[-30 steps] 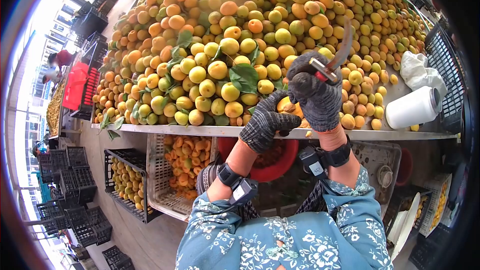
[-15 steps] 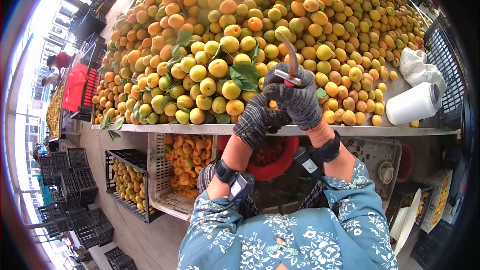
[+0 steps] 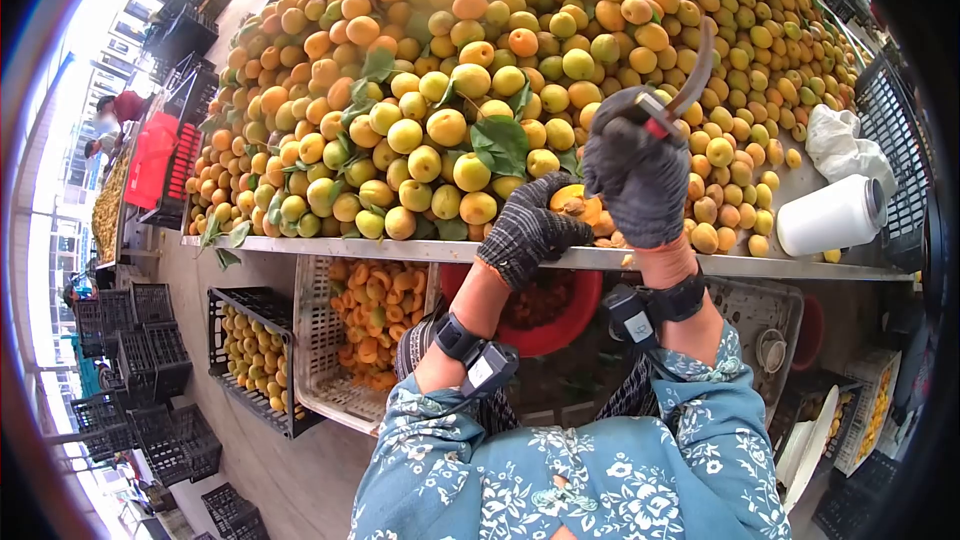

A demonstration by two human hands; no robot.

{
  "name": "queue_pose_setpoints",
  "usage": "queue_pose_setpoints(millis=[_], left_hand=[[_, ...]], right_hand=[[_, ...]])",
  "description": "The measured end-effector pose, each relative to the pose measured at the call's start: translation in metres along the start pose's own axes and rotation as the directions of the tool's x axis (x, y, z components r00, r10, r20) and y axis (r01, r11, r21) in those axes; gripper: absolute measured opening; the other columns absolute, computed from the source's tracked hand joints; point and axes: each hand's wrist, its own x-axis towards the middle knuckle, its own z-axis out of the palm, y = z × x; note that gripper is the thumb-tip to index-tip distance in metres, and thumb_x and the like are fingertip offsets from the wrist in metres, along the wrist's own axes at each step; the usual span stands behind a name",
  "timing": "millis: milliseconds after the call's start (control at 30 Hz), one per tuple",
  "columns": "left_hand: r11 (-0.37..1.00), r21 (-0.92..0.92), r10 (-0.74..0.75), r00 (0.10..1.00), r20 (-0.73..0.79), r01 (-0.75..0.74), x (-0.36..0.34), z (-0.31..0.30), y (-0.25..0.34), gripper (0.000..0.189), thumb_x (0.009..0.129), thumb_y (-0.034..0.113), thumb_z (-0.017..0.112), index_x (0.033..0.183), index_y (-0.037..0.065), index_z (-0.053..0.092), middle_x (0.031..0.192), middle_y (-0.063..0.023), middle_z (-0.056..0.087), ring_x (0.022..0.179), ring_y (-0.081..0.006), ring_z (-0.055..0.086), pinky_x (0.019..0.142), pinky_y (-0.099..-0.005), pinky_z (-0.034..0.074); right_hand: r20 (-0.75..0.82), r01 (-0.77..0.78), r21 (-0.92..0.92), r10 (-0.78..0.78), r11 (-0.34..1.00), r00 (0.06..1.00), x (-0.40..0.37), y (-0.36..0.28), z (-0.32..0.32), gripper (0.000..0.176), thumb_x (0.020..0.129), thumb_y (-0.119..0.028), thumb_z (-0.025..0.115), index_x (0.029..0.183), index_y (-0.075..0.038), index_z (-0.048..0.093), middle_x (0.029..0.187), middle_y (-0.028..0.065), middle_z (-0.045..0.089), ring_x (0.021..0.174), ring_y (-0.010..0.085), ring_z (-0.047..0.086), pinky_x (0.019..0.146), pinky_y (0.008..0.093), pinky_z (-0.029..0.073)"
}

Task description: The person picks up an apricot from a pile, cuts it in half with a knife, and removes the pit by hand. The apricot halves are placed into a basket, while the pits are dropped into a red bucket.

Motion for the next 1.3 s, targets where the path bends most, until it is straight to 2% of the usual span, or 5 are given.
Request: queue_pose_setpoints(millis=[733,933,1033,1133,1300], left_hand=[[0.993,-0.114,0.032,0.999,0.043,-0.027,-0.001,0.003,0.007,0.046,0.064,0.007,0.078,0.107,0.003,0.063,0.076,-0.0013,0.062,0.057,-0.0064,0.054,0.049,-0.0221,0.043],[0.965,0.179,0.201,0.979,-0.034,-0.192,0.004,0.004,0.001,0.047,0.064,0.007,0.077,0.108,0.003,0.063,0.082,-0.0025,0.064,0.063,-0.0076,0.057,0.054,-0.0235,0.046],[0.996,-0.057,-0.072,0.997,0.041,0.074,-0.001,0.001,0.011,0.047,0.062,0.007,0.078,0.106,0.003,0.063,0.085,-0.0029,0.065,0.070,-0.0110,0.059,0.061,-0.0256,0.049],[0.996,-0.088,-0.026,0.999,0.046,0.030,0.001,0.003,0.005,0.047,0.064,0.004,0.077,0.109,0.005,0.064,0.083,0.0002,0.064,0.061,-0.0053,0.054,0.052,-0.0199,0.045],[0.940,0.198,0.287,0.958,-0.021,-0.277,0.011,0.008,-0.014,0.048,0.062,0.006,0.080,0.107,0.003,0.064,0.089,-0.0028,0.065,0.080,-0.0102,0.059,0.072,-0.0263,0.050]], right_hand=[[-0.044,-0.025,-0.048,0.023,0.999,0.999,-0.004,0.014,-0.011,0.020,0.084,-0.017,0.069,0.092,-0.002,0.059,0.061,0.0002,0.052,0.043,0.0083,0.043,0.041,0.0236,0.038],[-0.029,-0.051,-0.144,0.047,0.988,0.998,-0.005,0.014,-0.004,0.021,0.083,-0.017,0.071,0.094,-0.002,0.060,0.064,0.0000,0.054,0.045,0.0077,0.045,0.041,0.0224,0.037],[-0.049,-0.041,-0.098,0.037,0.994,0.998,-0.005,0.014,-0.003,0.023,0.081,-0.017,0.072,0.094,-0.002,0.060,0.065,0.0002,0.055,0.045,0.0077,0.046,0.040,0.0218,0.036],[0.003,-0.044,-0.117,0.045,0.992,0.999,-0.004,0.011,-0.007,0.024,0.081,-0.017,0.073,0.093,-0.002,0.060,0.066,0.0009,0.055,0.045,0.0079,0.046,0.040,0.0216,0.036],[-0.051,-0.039,-0.082,0.035,0.996,0.998,0.000,0.011,-0.012,0.019,0.083,-0.018,0.071,0.093,-0.004,0.061,0.060,-0.0013,0.052,0.042,0.0069,0.043,0.039,0.0213,0.034]])
